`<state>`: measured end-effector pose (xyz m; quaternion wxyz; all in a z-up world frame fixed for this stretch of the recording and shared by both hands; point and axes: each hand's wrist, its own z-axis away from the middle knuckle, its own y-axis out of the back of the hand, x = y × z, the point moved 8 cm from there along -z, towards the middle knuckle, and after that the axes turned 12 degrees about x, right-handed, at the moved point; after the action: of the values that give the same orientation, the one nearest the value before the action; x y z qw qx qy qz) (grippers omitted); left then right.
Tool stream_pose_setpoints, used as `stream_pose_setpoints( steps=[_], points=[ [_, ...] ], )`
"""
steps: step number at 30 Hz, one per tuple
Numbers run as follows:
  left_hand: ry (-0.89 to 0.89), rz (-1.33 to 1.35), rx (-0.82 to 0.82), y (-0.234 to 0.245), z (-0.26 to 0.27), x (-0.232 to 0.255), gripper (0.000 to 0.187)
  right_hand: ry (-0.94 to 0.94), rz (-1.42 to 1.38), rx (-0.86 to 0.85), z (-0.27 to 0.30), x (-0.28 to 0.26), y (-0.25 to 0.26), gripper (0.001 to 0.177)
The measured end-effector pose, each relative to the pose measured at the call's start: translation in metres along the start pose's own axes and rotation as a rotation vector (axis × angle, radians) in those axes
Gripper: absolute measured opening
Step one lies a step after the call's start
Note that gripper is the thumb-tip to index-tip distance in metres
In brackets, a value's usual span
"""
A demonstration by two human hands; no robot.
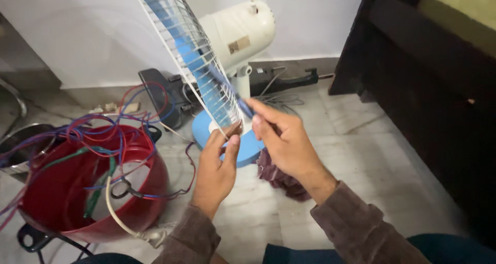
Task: The person cleans a standing electric fan using a toothbrush and a cloth. They scrub the fan's metal cage and blades with the toothbrush, then wipe the components with a cloth. The person also removes the front cage to clean the blades more thoroughly.
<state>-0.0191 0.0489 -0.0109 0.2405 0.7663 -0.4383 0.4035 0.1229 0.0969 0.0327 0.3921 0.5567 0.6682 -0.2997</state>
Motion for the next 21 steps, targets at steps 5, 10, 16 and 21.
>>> stream_pose_setpoints(
  steps=[5, 10, 16, 21],
  points=[
    [0.097, 0.043, -0.036, 0.002, 0.003, -0.012, 0.039, 0.005, 0.014, 0.019, 0.003, -0.002, 0.002, 0.040],
    [0.059, -0.096, 0.009, 0.010, 0.009, -0.019, 0.039, -0.011, 0.026, 0.026, 0.003, 0.000, -0.003, 0.039],
    [0.129, -0.095, 0.067, 0.016, 0.008, -0.020, 0.039, -0.032, 0.027, 0.027, 0.000, -0.001, -0.005, 0.040],
    [0.114, -0.032, 0.053, 0.013, 0.008, -0.010, 0.041, -0.063, -0.025, 0.011, 0.012, -0.007, -0.009, 0.040]
  ],
)
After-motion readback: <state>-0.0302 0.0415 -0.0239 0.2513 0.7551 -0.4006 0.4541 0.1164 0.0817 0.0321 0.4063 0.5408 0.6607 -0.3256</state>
